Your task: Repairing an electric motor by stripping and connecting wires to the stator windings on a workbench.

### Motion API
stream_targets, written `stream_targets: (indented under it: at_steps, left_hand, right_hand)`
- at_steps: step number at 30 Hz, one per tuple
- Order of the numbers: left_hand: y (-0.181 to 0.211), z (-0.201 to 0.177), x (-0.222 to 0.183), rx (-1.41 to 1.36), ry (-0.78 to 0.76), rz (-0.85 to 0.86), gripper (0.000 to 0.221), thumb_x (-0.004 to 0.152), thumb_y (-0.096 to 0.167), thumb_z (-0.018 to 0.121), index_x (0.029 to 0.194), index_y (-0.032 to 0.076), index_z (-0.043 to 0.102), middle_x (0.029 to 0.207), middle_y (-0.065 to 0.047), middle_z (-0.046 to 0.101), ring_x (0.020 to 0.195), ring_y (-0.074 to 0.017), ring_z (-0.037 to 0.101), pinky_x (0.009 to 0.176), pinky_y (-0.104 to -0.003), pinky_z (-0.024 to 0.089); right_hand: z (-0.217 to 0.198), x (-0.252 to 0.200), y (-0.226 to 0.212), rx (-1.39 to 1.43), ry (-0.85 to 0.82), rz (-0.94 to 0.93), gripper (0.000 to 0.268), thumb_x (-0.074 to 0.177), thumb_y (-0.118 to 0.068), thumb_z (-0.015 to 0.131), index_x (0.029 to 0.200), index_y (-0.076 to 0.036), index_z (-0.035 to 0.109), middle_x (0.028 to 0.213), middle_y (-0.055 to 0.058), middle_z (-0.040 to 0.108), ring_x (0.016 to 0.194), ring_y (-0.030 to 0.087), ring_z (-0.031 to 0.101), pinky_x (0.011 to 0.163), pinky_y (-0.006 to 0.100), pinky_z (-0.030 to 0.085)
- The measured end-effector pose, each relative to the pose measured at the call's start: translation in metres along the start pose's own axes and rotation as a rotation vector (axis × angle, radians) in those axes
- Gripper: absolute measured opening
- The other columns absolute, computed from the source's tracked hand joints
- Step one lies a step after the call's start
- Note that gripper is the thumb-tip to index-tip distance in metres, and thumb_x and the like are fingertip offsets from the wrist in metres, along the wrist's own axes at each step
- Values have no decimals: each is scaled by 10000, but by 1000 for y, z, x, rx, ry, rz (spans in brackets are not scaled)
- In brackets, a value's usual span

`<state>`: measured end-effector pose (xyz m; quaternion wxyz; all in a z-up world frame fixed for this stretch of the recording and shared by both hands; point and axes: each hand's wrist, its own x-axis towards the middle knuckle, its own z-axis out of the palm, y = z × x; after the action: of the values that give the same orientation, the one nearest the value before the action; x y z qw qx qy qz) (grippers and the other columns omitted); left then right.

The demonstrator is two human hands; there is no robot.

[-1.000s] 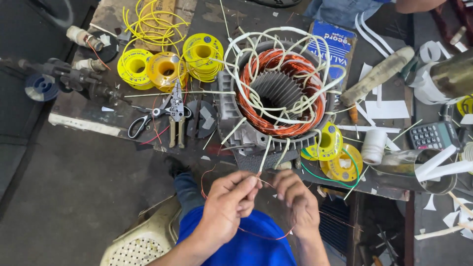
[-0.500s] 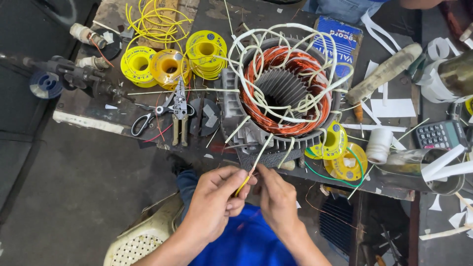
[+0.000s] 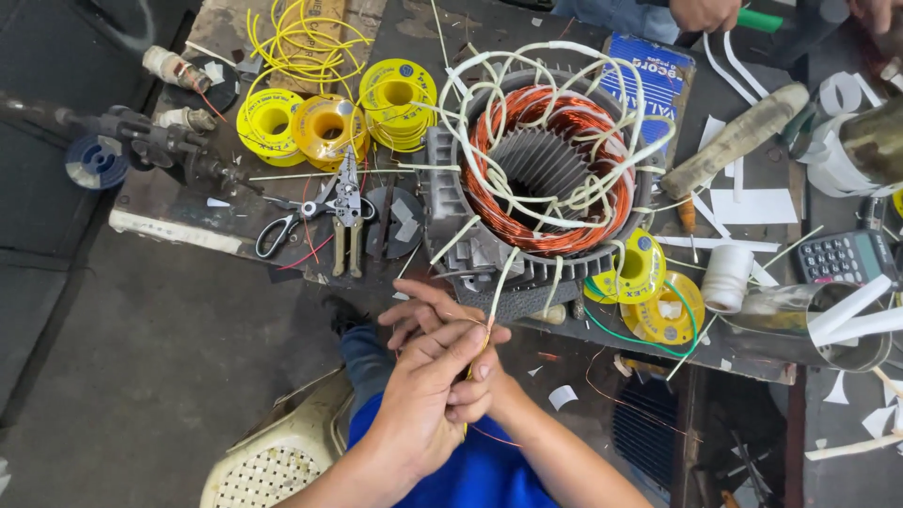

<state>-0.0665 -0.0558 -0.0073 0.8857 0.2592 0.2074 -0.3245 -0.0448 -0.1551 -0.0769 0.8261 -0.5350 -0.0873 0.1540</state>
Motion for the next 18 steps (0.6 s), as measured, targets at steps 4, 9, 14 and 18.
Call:
stream_targets:
  at_steps: [4,9,14,18]
  left_hand:
    - [0,-8,6,207,-21,222,304,1028,102,691,1214,-133,743,706,-135,527,506,-103,297,468,-265,189]
    - [4,-3,2,563,-29,381,279,1061,155,664,1209,-44,791,728,-66,585,558,-102,420,477,-245,313]
    - [0,-5,0,960,-62,764,233,885,-65,583,921,56,779,1111,-84,839,1023,-203,788,896,-322,588]
    - [0,-5,5,968,39,612,131,993,46,610,881,63,676,783,7,645,721,-76,514,605,-290,434]
  right_hand:
    - [-18,-40,-73,-976,-171,-34,372,1035,-139,608,1346,64,643,1594,305,550,1493,414,534,1248,448,388]
    - [2,-66,-178,-1218,32,-249,283,1052,-152,602,1272,-30,731,1239,113,785,1104,231,780,990,322,586]
    - [22,-24,-159,-1666,16,-343,524,1074,-356,658,1481,-32,597,1307,99,743,926,258,776,641,412,588]
    - [25,-38,-160,-1389,85,-499,257,1064,-184,694,1269,-30,709,1057,87,766,809,259,718,795,391,568]
